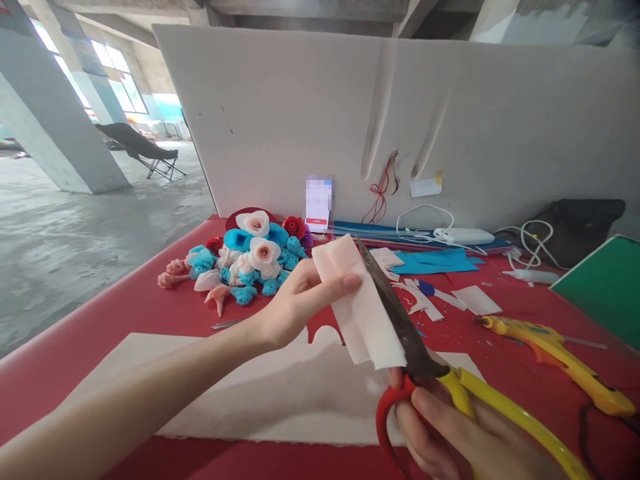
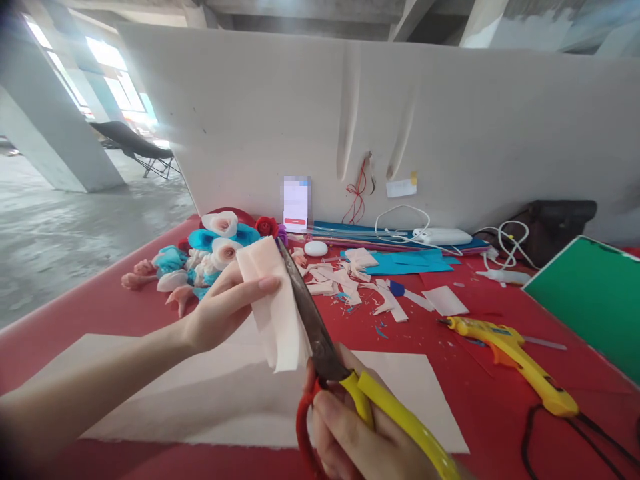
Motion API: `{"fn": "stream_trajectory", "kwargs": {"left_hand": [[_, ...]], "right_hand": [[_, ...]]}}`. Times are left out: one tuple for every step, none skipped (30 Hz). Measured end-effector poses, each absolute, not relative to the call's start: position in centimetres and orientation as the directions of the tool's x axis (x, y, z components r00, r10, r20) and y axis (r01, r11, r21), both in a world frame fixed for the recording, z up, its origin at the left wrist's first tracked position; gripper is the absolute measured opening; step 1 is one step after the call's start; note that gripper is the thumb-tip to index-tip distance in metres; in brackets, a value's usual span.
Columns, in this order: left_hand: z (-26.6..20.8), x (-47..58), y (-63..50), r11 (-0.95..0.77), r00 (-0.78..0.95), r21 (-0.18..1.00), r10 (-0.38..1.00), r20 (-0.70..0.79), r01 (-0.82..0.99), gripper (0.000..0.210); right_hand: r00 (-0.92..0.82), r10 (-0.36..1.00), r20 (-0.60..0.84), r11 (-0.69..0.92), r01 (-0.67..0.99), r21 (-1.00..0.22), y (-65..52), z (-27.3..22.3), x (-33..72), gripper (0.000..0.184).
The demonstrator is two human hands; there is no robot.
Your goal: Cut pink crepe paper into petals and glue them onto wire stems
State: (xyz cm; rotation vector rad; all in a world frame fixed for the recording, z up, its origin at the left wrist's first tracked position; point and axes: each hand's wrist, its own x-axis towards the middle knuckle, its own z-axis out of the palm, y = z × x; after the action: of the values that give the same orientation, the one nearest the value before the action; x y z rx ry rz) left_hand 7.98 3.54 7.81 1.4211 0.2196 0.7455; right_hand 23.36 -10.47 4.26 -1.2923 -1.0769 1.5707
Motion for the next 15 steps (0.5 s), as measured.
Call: {"fn": "stream_trajectory", "kwargs": {"left_hand": [[7.8, 7.9, 3.6, -0.029, 0.762, 0.943, 0.58, 0.287, -0.332, 0.017], [7.8, 7.9, 3.6, -0.029, 0.763, 0.943, 0.58, 0.286, -0.331, 0.018], [7.7, 7.9, 3.7, -0.027, 0.76, 0.942, 0.583, 0.286, -0.334, 0.018], [7.7, 7.9, 3.7, -0.02, 0.757, 0.94, 0.588, 0.286, -0.341, 0.018], [7.6, 7.9, 3.7, -0.008, 0.754, 0.937, 0.591, 0.287, -0.349, 0.017], [7.6, 8.0, 3.8, 0.006, 0.753, 0.933, 0.593, 0.286, -0.359, 0.017], [7.6, 8.0, 3.8, 0.02, 0.753, 0.93, 0.594, 0.283, -0.366, 0.017], [7.6, 8.0, 3.8, 0.033, 0.753, 0.928, 0.595, 0.28, -0.371, 0.017], [7.6, 8.0, 3.8, 0.043, 0.756, 0.928, 0.594, 0.275, -0.371, 0.017], [7.5, 8.0, 3.8, 0.05, 0.762, 0.929, 0.59, 0.269, -0.367, 0.017], [7.5, 8.0, 3.8, 0.055, 0.767, 0.931, 0.585, 0.263, -0.361, 0.017], [7.5, 8.0, 3.8, 0.058, 0.775, 0.933, 0.577, 0.259, -0.355, 0.017], [7.5, 8.0, 3.9, 0.062, 0.782, 0.934, 0.568, 0.256, -0.351, 0.017], [7.5, 8.0, 3.9, 0.065, 0.789, 0.935, 0.559, 0.256, -0.35, 0.016], [7.4, 8.0, 3.9, 0.068, 0.794, 0.934, 0.551, 0.258, -0.351, 0.016]], "right_hand": [[-0.129, 0.94, -0.315, -0.325, -0.067, -0.943, -10.5, 4.2, 23.4, 0.046], [-0.128, 0.939, -0.32, -0.329, -0.06, -0.942, -10.6, 4.2, 23.4, 0.047], [-0.133, 0.941, -0.311, -0.32, -0.054, -0.946, -10.7, 4.1, 23.5, 0.049], [-0.151, 0.945, -0.291, -0.302, -0.059, -0.951, -10.7, 4.2, 23.5, 0.049], [-0.189, 0.944, -0.272, -0.291, -0.078, -0.954, -10.7, 4.3, 23.6, 0.048], [-0.23, 0.939, -0.256, -0.288, -0.117, -0.95, -10.6, 4.5, 23.7, 0.045], [-0.276, 0.93, -0.244, -0.294, -0.156, -0.943, -10.5, 4.7, 23.9, 0.038], [-0.328, 0.915, -0.234, -0.306, -0.188, -0.933, -10.4, 5.0, 24.0, 0.029], [-0.373, 0.899, -0.227, -0.319, -0.205, -0.925, -10.2, 5.2, 24.1, 0.021], [-0.41, 0.886, -0.216, -0.323, -0.211, -0.923, -10.1, 5.5, 24.2, 0.016], [-0.426, 0.881, -0.204, -0.317, -0.213, -0.924, -9.9, 5.6, 24.3, 0.015], [-0.441, 0.88, -0.178, -0.299, -0.222, -0.928, -9.8, 5.7, 24.4, 0.016], [-0.45, 0.88, -0.153, -0.286, -0.243, -0.927, -9.7, 5.8, 24.4, 0.016], [-0.444, 0.886, -0.131, -0.273, -0.274, -0.922, -9.7, 5.8, 24.4, 0.015], [-0.436, 0.893, -0.109, -0.257, -0.298, -0.919, -9.7, 5.7, 24.4, 0.015]]}}
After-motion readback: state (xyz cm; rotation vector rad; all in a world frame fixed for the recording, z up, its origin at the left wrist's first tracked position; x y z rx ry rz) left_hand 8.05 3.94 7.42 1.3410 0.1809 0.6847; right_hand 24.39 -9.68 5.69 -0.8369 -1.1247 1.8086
